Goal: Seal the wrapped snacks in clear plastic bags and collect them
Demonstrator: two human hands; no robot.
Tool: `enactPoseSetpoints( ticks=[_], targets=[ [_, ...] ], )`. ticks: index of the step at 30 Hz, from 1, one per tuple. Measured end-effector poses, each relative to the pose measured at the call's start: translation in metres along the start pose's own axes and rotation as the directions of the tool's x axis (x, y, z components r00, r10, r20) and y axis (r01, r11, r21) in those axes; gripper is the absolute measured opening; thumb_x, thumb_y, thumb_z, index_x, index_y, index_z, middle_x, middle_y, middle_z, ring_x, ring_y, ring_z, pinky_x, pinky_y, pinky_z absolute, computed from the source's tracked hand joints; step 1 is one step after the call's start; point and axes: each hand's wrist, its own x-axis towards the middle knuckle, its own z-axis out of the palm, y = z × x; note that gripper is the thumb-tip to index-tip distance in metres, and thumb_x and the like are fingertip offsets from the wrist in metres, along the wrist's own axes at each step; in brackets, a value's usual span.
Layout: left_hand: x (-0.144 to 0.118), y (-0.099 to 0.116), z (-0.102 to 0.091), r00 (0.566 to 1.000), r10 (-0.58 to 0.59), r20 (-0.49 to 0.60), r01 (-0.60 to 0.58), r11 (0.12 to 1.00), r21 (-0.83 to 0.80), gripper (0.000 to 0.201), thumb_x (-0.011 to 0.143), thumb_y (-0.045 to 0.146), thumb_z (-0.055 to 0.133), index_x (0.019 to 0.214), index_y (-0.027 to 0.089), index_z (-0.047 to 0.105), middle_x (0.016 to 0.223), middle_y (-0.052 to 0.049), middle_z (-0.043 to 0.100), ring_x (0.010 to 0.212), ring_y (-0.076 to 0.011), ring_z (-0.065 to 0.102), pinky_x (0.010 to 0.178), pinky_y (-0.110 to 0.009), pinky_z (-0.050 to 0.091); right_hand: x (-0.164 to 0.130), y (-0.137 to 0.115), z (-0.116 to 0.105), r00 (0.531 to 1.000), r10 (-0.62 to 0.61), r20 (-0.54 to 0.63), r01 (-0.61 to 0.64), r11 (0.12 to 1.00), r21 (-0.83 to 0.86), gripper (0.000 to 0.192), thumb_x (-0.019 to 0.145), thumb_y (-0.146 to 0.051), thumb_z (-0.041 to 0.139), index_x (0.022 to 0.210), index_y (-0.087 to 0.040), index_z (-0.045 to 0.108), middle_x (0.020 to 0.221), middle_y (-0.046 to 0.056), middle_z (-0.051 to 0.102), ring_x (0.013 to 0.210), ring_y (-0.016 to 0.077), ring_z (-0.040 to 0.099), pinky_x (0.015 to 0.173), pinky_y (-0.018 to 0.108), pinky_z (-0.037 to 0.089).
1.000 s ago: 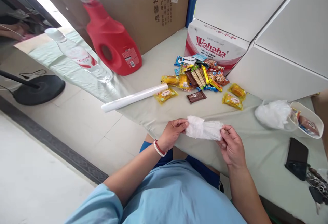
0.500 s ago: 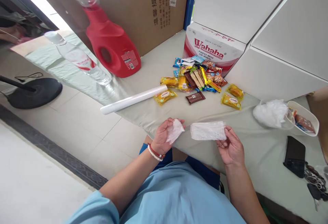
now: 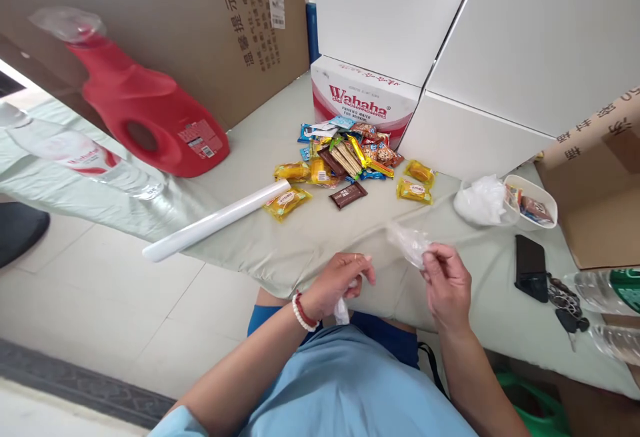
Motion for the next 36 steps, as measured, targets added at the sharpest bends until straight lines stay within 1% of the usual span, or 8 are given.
enactPoseSetpoints(
  ticks=[4,7,9,14,18,24,30,36],
  targets=[
    [0.015,-0.004,0.013,0.995,0.003,-0.100,-0.016,0.992,-0.128,0.056,0.073,0.065,0.079,0.091,0.013,0.071,0.083,-0.005,0.071,0.041,-0.0021,0.040,0.042,-0.023,0.019,-0.011,-0.001,0.005,0.845,-0.320,0.429,0.461,0.842,-0.280,0.023,0.098,-0.015,0.061,0.108,-0.030,0.075,0.097,0.004,0.069,0.084,0.0159,0.065,0.074,0.028,0.052],
    [0.024,-0.009,0.009,0.981,0.017,-0.191,-0.050,0.984,-0.171,0.052,0.057,0.052,0.094,0.081,0.015,0.067,0.063,0.005,0.059,0.040,-0.0020,0.037,0.043,-0.022,0.020,-0.016,0.005,0.008,0.730,-0.359,0.581,0.571,0.788,-0.231,0.033,0.099,-0.010,0.055,0.118,-0.030,0.074,0.098,0.005,0.069,0.085,0.0160,0.067,0.072,0.027,0.054],
    [0.026,-0.013,0.004,0.970,0.035,-0.241,-0.069,0.989,-0.134,0.050,0.055,0.049,0.095,0.078,0.015,0.066,0.057,0.007,0.054,0.040,-0.0031,0.037,0.044,-0.022,0.022,-0.017,0.010,0.007,0.750,-0.297,0.591,0.516,0.822,-0.241,0.030,0.100,-0.014,0.056,0.118,-0.030,0.073,0.105,0.007,0.069,0.088,0.0168,0.067,0.075,0.029,0.055],
    [0.020,-0.021,0.001,0.958,0.117,-0.264,-0.106,0.993,0.056,0.043,0.066,0.051,0.088,0.077,0.015,0.069,0.058,0.005,0.056,0.047,-0.0051,0.039,0.048,-0.022,0.027,-0.009,0.021,0.010,0.964,0.016,0.266,0.062,0.957,-0.283,0.039,0.093,-0.042,0.071,0.128,-0.026,0.065,0.121,0.009,0.066,0.084,0.0174,0.063,0.071,0.030,0.056],
    [0.017,-0.023,-0.003,0.965,0.150,-0.214,-0.138,0.988,0.072,0.043,0.067,0.053,0.088,0.078,0.015,0.070,0.056,0.006,0.052,0.049,-0.0056,0.039,0.049,-0.022,0.028,0.006,0.027,0.018,0.934,0.248,0.259,-0.201,0.960,-0.193,0.033,0.087,-0.051,0.076,0.103,-0.022,0.073,0.092,0.004,0.070,0.077,0.0164,0.060,0.071,0.028,0.051],
    [0.007,-0.018,-0.035,0.919,0.153,-0.364,-0.141,0.988,0.060,0.047,0.069,0.058,0.085,0.080,0.016,0.067,0.078,-0.003,0.072,0.047,-0.0050,0.040,0.049,-0.023,0.028,0.023,0.027,0.009,0.910,0.409,0.060,-0.412,0.880,0.236,0.035,0.072,-0.049,0.089,0.085,-0.023,0.069,0.074,-0.003,0.056,0.065,0.0101,0.048,0.058,0.021,0.044],
    [-0.007,-0.018,-0.029,0.937,0.208,-0.281,-0.143,0.962,0.232,0.044,0.085,0.062,0.070,0.089,0.019,0.067,0.075,0.001,0.064,0.055,-0.0090,0.045,0.056,-0.025,0.036,0.014,0.009,0.013,0.857,0.478,0.194,-0.516,0.787,0.339,0.033,0.078,-0.044,0.086,0.084,-0.023,0.062,0.084,-0.001,0.059,0.066,0.0101,0.051,0.054,0.020,0.044],
    [0.006,-0.021,0.000,0.951,0.226,-0.212,-0.146,0.930,0.337,0.055,0.074,0.055,0.082,0.114,0.019,0.068,0.115,-0.009,0.070,0.069,-0.0118,0.052,0.070,-0.028,0.044,0.007,-0.004,0.029,0.847,0.368,0.385,-0.496,0.808,0.319,0.032,0.085,-0.045,0.069,0.076,-0.024,0.047,0.069,-0.003,0.046,0.052,0.0104,0.035,0.047,0.024,0.036]
  ],
)
